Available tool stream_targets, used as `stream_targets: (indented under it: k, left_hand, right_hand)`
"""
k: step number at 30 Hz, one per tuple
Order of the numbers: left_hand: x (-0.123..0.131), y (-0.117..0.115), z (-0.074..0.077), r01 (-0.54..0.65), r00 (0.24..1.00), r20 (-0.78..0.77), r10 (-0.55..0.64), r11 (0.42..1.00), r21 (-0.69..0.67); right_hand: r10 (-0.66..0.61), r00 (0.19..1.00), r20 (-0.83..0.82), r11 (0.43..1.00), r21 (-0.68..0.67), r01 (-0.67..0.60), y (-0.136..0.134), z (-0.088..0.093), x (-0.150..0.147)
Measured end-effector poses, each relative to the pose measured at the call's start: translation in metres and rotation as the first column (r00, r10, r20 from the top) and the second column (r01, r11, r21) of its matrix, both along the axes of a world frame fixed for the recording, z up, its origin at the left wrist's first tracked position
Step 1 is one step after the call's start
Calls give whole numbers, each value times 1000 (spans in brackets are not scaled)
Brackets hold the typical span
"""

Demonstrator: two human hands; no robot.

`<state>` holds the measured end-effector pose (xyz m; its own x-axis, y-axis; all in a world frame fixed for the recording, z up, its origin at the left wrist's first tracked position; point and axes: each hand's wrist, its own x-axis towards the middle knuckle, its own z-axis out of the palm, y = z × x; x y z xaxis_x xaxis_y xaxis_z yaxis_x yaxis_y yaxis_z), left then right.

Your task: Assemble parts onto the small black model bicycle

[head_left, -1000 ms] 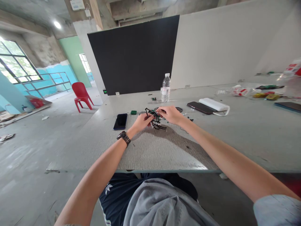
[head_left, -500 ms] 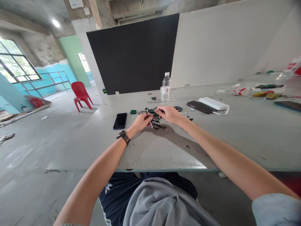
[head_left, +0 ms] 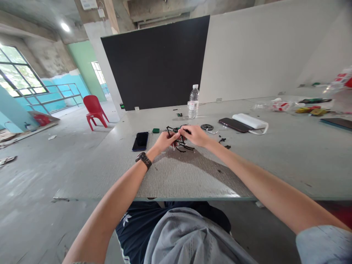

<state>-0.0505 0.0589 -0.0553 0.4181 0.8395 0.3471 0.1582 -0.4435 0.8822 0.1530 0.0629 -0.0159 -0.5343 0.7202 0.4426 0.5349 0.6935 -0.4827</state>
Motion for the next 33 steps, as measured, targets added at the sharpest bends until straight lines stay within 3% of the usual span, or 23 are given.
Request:
stream_targets:
  k: [5,8,13,20,27,29,31,33]
  left_hand:
    - [-1,-5,6,17,993,117,-14,1000,-25]
    - [0,-7,7,26,989,149,-14,997,-75]
    - [0,-5,4,-4,985,172,25,992,-125]
    - [2,1,0,-38,980,191,64,990,-136]
    - [2,4,-1,-159,962,192,193,971,-181]
    - [1,5,-2,-181,958,188,219,963,-198]
    - [1,5,-2,-191,957,178,229,960,-207]
    - [0,5,-3,-197,958,168,233,958,-209]
  right_hand:
    - [31,977,-212,985,-160,-66,-2,-3,-7]
    - [14,966,-258,978,-197,-67,-2,-5,-8]
    - [-14,969,-246,995,-103,-12,-3,-3,-7]
    - [-24,997,-72,1000,-7,24,-4,3,-4]
    - [-77,974,-214,997,6,81,6,13,10]
    - [-124,992,-10,992,-3,124,14,16,24]
    - [-192,943,272,973,-69,218,22,14,37]
    - [-188,895,405,959,-123,257,29,10,46]
